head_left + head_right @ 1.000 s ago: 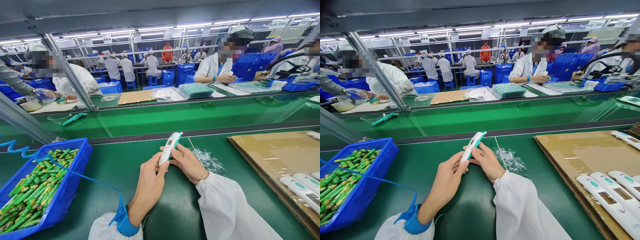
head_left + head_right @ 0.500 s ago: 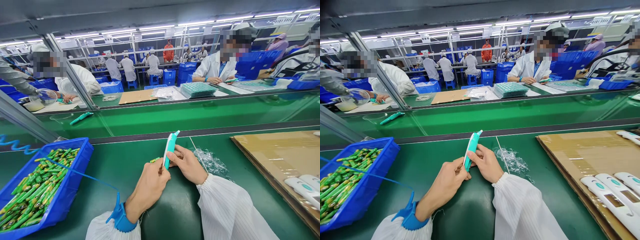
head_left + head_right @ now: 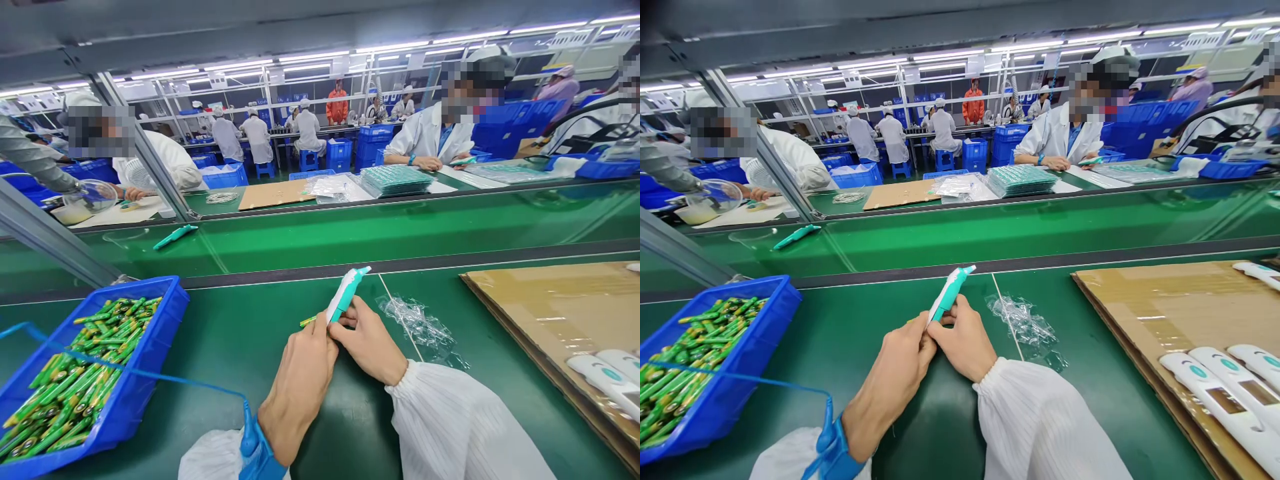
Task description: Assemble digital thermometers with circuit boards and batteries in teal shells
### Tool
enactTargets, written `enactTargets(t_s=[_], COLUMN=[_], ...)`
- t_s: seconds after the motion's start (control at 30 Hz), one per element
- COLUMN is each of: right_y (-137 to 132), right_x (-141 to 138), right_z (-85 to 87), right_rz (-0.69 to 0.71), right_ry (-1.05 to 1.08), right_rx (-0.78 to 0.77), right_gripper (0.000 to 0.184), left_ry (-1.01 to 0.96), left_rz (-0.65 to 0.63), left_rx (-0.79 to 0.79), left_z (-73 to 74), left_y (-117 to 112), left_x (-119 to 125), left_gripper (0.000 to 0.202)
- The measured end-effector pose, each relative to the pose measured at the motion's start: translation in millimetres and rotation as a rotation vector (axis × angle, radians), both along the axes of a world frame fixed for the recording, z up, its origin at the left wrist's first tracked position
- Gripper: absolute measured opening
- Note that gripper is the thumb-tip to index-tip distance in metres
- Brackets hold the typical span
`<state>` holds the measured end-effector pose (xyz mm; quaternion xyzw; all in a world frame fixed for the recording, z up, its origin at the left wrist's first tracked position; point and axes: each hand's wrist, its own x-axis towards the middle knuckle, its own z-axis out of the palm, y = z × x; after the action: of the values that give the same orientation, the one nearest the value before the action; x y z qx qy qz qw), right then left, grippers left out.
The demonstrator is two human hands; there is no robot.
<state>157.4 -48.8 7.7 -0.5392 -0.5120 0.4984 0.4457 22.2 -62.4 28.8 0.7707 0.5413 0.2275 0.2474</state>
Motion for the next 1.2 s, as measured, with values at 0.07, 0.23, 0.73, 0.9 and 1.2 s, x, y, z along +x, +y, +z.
enactTargets(t_s=[0.07,0.23,0.73,0.9,1.2], right_y=[-2,-11,-29,-29,-27], right_x=[-4,-10,-20,-21,-22], right_z=[-1.5,0.9,17.1,10.8,4.8], right_rz=[-0.042,0.038,0.236,0.214,0.219], right_ry=[-0.024,0.054,-0.371,-0.474,-0.462], right_rx=[-0.011,0.077,0.094,0.078,0.112], right_gripper=[0.029,0.042,0.069,0.073,0.074], left_ry=[0.031,-0.275,-0.401,-0.373,-0.314], left_rz=[-0.039,-0.027,-0.267,-0.229,-0.184], left_rx=[0.007,-0.016,-0.304,-0.231,-0.203], left_z=[2.4,12.7,59.5,62.9,61.9], left_y=[1,12,39,36,35], left_x=[-6,-23,-32,-24,-21], left_gripper=[0.029,0.051,0.073,0.067,0.064])
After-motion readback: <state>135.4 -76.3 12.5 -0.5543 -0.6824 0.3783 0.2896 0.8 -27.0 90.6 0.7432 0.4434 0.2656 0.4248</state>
